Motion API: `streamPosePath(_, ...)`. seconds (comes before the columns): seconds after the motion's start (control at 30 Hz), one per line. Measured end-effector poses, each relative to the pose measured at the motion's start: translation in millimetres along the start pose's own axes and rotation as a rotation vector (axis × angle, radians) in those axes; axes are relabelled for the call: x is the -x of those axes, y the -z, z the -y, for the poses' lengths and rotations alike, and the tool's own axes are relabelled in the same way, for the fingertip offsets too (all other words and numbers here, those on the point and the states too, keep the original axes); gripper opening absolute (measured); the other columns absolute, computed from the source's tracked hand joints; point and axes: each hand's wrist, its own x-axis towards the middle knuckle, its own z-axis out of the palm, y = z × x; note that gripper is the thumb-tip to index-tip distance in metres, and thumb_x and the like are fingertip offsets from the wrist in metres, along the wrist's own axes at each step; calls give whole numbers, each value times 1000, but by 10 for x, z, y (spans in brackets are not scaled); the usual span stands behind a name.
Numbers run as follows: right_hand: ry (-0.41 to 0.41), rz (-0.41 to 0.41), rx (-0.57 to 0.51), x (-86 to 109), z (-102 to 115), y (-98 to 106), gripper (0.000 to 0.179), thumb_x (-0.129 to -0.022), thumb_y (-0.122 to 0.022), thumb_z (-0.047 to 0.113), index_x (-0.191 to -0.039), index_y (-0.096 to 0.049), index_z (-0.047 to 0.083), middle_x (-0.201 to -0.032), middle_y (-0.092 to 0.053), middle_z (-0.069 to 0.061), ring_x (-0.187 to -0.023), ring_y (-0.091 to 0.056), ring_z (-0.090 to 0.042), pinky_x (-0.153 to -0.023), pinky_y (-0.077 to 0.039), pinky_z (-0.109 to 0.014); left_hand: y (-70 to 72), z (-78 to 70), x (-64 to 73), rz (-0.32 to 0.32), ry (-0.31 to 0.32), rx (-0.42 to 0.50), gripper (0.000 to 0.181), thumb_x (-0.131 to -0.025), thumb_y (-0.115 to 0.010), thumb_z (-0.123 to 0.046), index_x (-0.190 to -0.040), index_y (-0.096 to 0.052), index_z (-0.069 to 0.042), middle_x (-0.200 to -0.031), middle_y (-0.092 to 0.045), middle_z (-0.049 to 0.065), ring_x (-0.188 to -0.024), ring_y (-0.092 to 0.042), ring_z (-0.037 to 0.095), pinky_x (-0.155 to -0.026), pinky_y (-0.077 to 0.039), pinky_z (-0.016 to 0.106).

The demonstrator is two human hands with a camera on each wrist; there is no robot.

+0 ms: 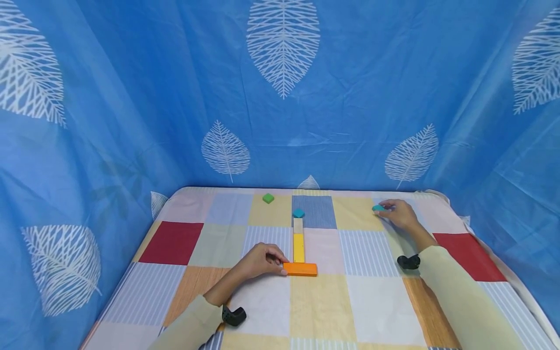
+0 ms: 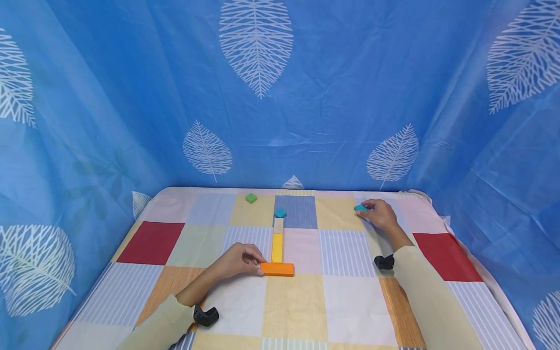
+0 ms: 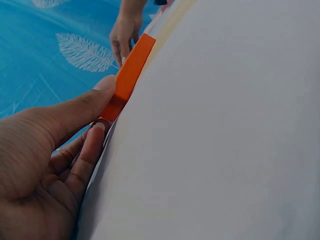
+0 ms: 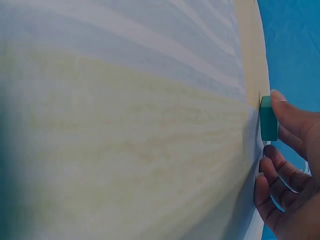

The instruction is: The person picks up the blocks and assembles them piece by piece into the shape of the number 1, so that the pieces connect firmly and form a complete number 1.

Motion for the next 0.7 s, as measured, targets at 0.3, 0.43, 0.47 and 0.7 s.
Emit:
streamPosePath(0.3,-30,-23,26,-33,-37,-48,54,-92,-75,39,-125,-67,-4,-124,-64,-28,-114,-57,-46,-94,-45,-59,9,-1,7,3,-14,24,23,-77,-90,-14,-97,-82,-17,-90,-71,-2,-78,-60,13,-68,-50,21)
streamPosePath(0.43,-24,-30,36,-45,-41,-54,55,-92,-75,41,-123,-68,-4,-123,-65,-27,-114,-57,-45,-94,-44,-59,-3,1,10,-8,-11,30,23,-76,-90,-12,-98,-82,-15,-90,-71,-2,-78,-60,12,-68,-50,21)
streamPosePath(0.47,-23,-33,39,-45,-39,-54,55,-92,-75,41,-122,-68,-4,-122,-65,-27,-114,-57,-45,-94,-44,-59,-7,3,10,-10,-11,29,24,-76,-90,-12,-98,-82,-15,-90,-71,-1,-77,-60,12,-68,-50,21)
streamPosePath(0.7,-20,-65,-4,-16,29,-73,56,-93,-73,44,-120,-69,-5,-117,-66,-28,-110,-59,-44,-90,-47,-56,-23,-20,-7,-19,-19,-7,24,-76,-88,-2,-99,-80,-5,-91,-72,7,-77,-59,16,-66,-48,20)
